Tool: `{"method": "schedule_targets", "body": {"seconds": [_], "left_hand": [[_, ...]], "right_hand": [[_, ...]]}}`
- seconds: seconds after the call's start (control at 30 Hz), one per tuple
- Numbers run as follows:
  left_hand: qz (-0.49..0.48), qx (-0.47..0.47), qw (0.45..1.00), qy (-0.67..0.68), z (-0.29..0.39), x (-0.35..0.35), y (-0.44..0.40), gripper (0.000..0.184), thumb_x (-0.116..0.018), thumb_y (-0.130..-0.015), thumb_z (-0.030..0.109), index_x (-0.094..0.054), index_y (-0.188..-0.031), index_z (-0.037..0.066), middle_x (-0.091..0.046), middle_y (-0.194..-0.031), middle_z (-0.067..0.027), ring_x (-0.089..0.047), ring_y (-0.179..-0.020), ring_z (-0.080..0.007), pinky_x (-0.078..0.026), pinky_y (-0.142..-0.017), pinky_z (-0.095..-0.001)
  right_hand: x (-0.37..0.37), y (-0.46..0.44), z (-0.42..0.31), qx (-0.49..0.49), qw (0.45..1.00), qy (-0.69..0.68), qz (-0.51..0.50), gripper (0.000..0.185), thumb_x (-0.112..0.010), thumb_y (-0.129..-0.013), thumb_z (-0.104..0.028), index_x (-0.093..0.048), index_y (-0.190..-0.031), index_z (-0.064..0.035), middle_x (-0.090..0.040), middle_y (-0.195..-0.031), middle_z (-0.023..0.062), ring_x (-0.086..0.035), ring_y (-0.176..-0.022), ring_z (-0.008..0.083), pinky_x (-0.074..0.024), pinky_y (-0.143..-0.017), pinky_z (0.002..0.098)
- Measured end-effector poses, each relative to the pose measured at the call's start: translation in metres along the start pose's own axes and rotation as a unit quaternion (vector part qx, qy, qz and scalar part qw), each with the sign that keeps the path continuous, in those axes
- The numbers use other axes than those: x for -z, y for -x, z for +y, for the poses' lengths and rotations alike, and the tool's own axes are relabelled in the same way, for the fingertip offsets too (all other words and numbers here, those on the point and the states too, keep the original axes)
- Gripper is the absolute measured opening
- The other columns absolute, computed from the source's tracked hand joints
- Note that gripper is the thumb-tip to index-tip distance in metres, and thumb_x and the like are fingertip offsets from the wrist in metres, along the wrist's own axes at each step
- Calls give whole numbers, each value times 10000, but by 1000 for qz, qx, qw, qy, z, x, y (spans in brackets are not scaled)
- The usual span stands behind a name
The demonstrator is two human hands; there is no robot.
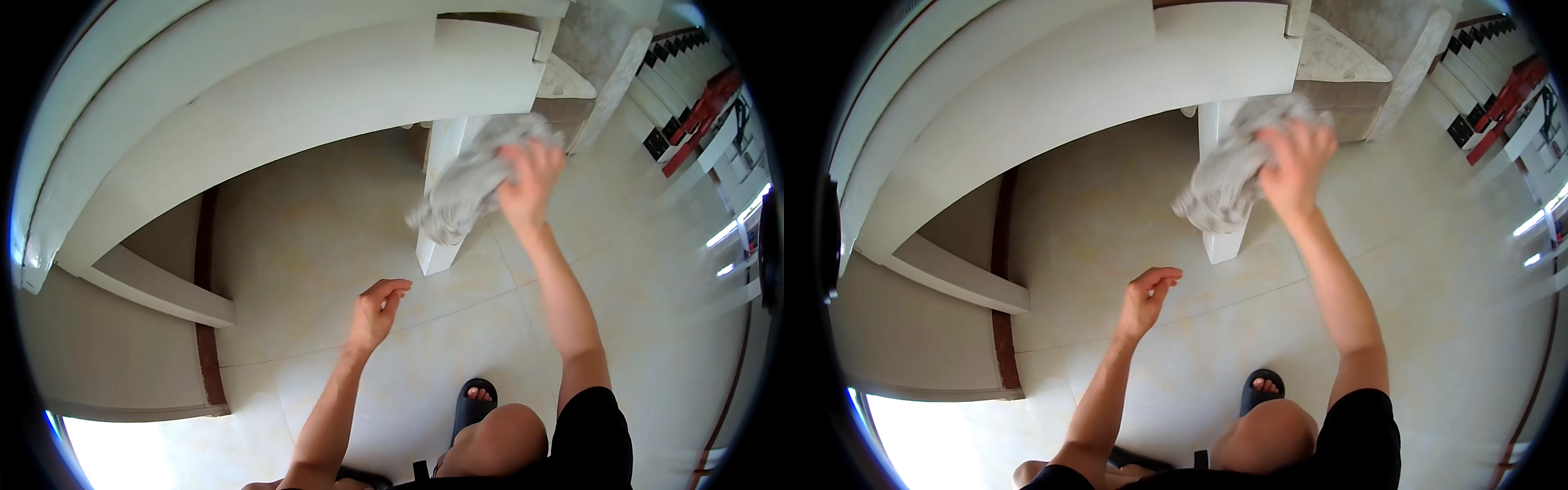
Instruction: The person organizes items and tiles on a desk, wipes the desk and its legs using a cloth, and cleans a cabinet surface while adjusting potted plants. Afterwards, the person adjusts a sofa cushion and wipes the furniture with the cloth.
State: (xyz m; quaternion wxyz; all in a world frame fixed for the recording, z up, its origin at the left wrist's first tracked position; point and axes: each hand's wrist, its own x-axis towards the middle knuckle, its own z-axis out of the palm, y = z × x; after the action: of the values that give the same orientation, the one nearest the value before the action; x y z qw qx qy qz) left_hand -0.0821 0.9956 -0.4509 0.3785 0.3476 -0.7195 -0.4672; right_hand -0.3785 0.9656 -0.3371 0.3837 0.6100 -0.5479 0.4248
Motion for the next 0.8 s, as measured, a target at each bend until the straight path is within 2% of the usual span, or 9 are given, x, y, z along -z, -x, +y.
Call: {"method": "schedule_targets", "body": {"seconds": [0.1,0.13,0.23,0.3,0.47,0.57,0.7,0.73,0.8], "left_hand": [[-11,31,998,60,15,-19,-8,231,-500,-911,-40,-644,-1089,-6,-675,-1045,-102,-665,-855,-194,-530,-781,-300],[-58,16,997,41,14,-19,-13,352,-508,-942,4,-542,-1292,22,-614,-1204,-119,-656,-924,-205,-536,-800,-326],[-43,27,993,109,28,-33,-35,588,-525,-967,61,-268,-1496,71,-437,-1421,-159,-615,-1050,-233,-537,-836,-352],[-79,61,970,223,43,-40,-55,801,-544,-980,159,28,-1536,93,-179,-1555,-185,-475,-1257,-291,-510,-920,-406],[23,-36,989,141,77,-69,-111,902,-613,-946,232,49,-1521,19,-137,-1563,-208,-270,-1394,-288,-227,-1140,-380],[-13,-39,991,125,99,-84,-120,917,-613,-942,195,78,-1515,7,-130,-1556,-196,-244,-1396,-283,-219,-1138,-364],[-2,-60,998,-29,24,-103,-136,982,-719,-836,120,-13,-1507,4,-289,-1466,-195,-303,-1341,-280,-223,-1133,-369],[35,-45,998,2,8,-109,-136,925,-772,-769,118,-166,-1451,-30,-387,-1385,-208,-387,-1278,-306,-270,-1106,-389],[41,-46,994,-86,-23,-113,-134,872,-786,-749,119,-234,-1403,-54,-417,-1350,-224,-412,-1252,-331,-290,-1087,-406]], "right_hand": [[-8,-35,1,-198,950,-239,37,395,-608,-766,-109,-595,-1159,-64,-553,-1103,135,-534,-1036,303,-409,-942,437],[-14,-36,1,-261,903,-339,37,405,-597,-801,-111,-573,-1200,-42,-550,-1102,146,-541,-1019,308,-425,-924,416],[-53,4,21,-183,957,-225,-12,392,-543,-892,-136,-520,-1255,8,-560,-1156,170,-556,-1049,304,-447,-907,387],[-63,20,33,-204,942,-256,-68,418,-544,-911,-193,-507,-1282,-4,-549,-1225,184,-540,-1102,319,-444,-932,391],[-67,44,60,-236,893,-282,-261,493,-555,-927,-306,-474,-1341,-52,-509,-1340,167,-496,-1190,333,-416,-987,418],[-72,73,49,-213,911,-300,-188,522,-566,-911,-339,-463,-1348,-72,-495,-1356,142,-474,-1203,326,-387,-1019,433],[-88,118,46,-158,939,-258,-161,613,-613,-844,-352,-435,-1376,-104,-490,-1341,114,-475,-1159,328,-379,-1038,424],[-95,132,46,-139,947,-239,-162,643,-628,-824,-350,-426,-1387,-116,-487,-1341,104,-476,-1148,332,-384,-1035,421],[-96,155,41,-130,951,-180,-217,678,-650,-799,-346,-417,-1398,-133,-484,-1342,91,-473,-1141,337,-389,-1031,421]]}}
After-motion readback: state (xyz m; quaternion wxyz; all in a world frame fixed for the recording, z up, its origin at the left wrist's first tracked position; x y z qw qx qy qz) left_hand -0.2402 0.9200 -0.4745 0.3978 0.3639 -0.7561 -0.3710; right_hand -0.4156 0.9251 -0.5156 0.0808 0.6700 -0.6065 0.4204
